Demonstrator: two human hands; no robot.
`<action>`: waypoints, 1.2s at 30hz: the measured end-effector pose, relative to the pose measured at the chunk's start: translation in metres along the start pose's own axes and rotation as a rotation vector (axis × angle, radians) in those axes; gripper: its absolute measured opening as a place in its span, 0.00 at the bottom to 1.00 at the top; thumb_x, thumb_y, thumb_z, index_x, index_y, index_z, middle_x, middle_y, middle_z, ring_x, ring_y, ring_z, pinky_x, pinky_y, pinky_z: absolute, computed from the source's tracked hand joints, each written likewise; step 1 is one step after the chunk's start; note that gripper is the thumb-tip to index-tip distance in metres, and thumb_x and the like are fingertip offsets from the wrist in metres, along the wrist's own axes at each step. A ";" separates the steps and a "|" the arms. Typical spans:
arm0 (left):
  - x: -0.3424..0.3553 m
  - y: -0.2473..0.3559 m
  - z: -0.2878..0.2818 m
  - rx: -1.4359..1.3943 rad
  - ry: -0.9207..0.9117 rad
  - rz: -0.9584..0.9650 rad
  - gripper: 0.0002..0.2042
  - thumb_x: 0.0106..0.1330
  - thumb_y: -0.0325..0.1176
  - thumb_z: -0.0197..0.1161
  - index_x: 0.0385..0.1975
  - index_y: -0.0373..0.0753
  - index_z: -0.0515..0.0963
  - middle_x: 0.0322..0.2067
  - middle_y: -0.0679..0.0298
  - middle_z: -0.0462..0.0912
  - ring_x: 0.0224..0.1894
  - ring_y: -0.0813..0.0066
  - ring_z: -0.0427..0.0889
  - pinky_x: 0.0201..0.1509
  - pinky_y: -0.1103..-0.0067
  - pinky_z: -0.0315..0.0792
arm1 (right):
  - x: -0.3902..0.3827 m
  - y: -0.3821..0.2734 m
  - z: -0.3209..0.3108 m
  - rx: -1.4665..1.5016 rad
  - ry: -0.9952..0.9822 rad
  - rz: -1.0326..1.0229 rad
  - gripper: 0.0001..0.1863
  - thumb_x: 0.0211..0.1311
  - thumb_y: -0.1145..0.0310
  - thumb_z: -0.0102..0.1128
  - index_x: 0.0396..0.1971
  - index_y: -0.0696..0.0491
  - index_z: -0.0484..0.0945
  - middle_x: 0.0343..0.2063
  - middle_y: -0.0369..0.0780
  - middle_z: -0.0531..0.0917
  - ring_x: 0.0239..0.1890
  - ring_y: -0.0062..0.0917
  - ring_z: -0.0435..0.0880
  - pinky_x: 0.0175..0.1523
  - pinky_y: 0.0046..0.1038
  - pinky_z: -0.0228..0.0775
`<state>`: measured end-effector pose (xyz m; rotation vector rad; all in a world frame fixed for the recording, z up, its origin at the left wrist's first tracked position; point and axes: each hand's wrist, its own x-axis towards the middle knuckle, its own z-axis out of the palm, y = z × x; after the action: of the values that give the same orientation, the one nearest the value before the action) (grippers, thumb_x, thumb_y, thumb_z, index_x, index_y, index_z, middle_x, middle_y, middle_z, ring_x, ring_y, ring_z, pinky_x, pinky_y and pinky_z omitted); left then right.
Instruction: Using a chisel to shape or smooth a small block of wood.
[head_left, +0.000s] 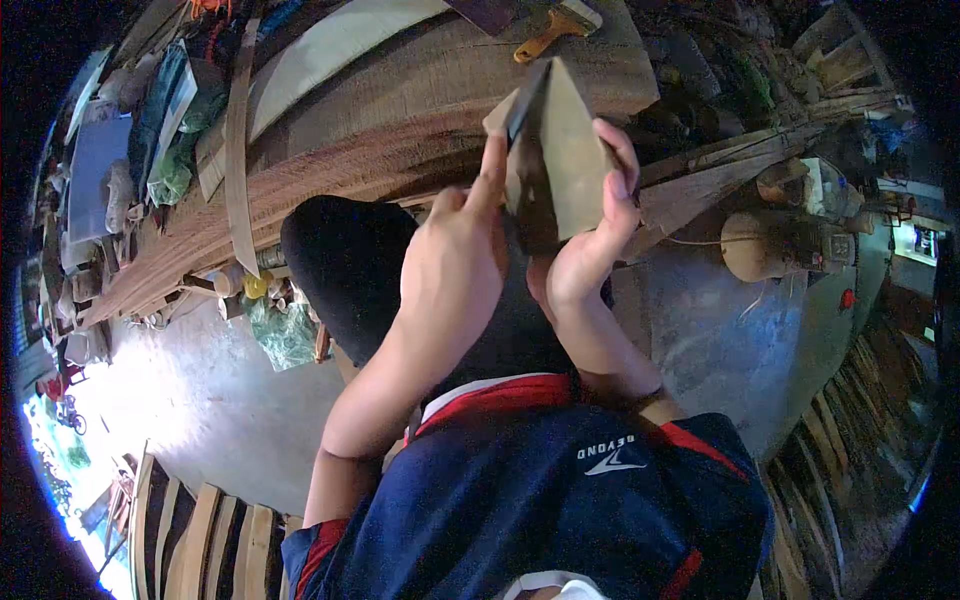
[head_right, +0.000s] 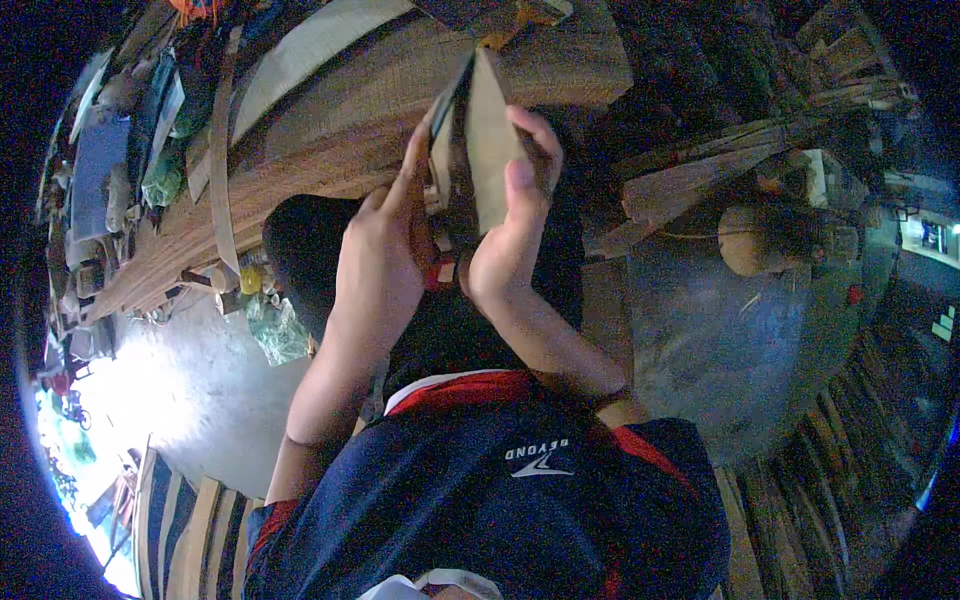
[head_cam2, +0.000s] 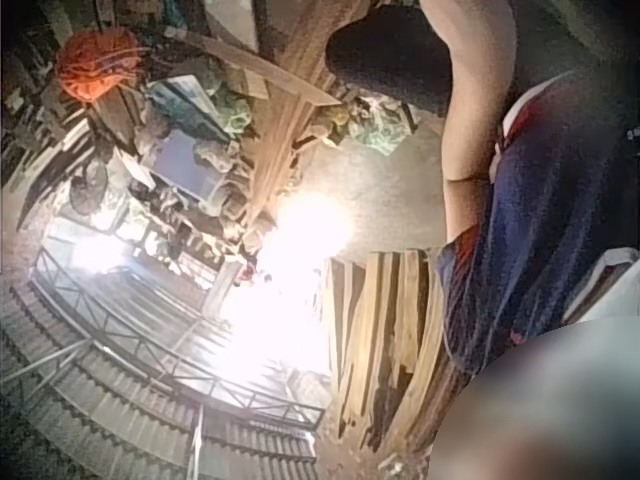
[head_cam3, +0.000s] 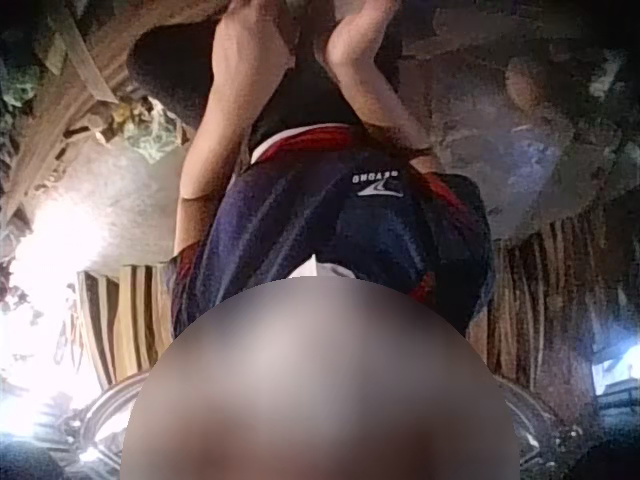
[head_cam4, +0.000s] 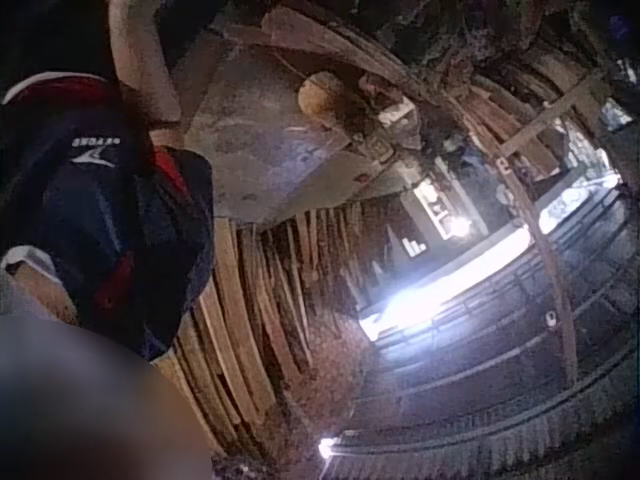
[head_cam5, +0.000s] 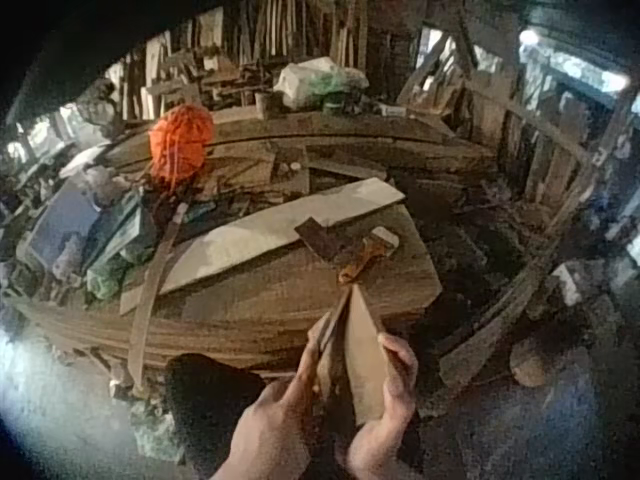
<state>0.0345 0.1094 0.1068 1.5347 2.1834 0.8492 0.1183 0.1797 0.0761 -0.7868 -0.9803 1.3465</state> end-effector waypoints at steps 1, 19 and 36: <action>-0.009 0.000 0.002 0.024 -0.032 0.020 0.34 0.58 0.25 0.54 0.67 0.50 0.56 0.28 0.49 0.75 0.23 0.49 0.78 0.25 0.63 0.74 | 0.006 0.002 -0.002 0.018 0.026 -0.012 0.24 0.63 0.53 0.39 0.54 0.51 0.67 0.51 0.40 0.72 0.54 0.30 0.70 0.60 0.33 0.58; -0.034 0.006 0.004 0.114 -0.162 0.031 0.35 0.57 0.23 0.53 0.68 0.44 0.53 0.26 0.48 0.74 0.21 0.51 0.79 0.22 0.64 0.74 | 0.015 0.008 -0.009 -0.104 0.017 -0.097 0.25 0.62 0.53 0.40 0.54 0.51 0.67 0.51 0.40 0.71 0.55 0.31 0.69 0.60 0.33 0.59; -0.018 -0.011 0.024 -0.077 -0.225 0.007 0.31 0.55 0.22 0.53 0.63 0.26 0.55 0.20 0.39 0.75 0.22 0.44 0.78 0.28 0.59 0.72 | 0.006 0.022 -0.010 -0.037 -0.075 0.119 0.20 0.65 0.59 0.46 0.52 0.54 0.66 0.49 0.42 0.70 0.51 0.28 0.69 0.58 0.30 0.59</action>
<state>0.0471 0.0972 0.0806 1.5217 1.9647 0.7155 0.1176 0.1885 0.0531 -0.8383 -1.0330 1.4729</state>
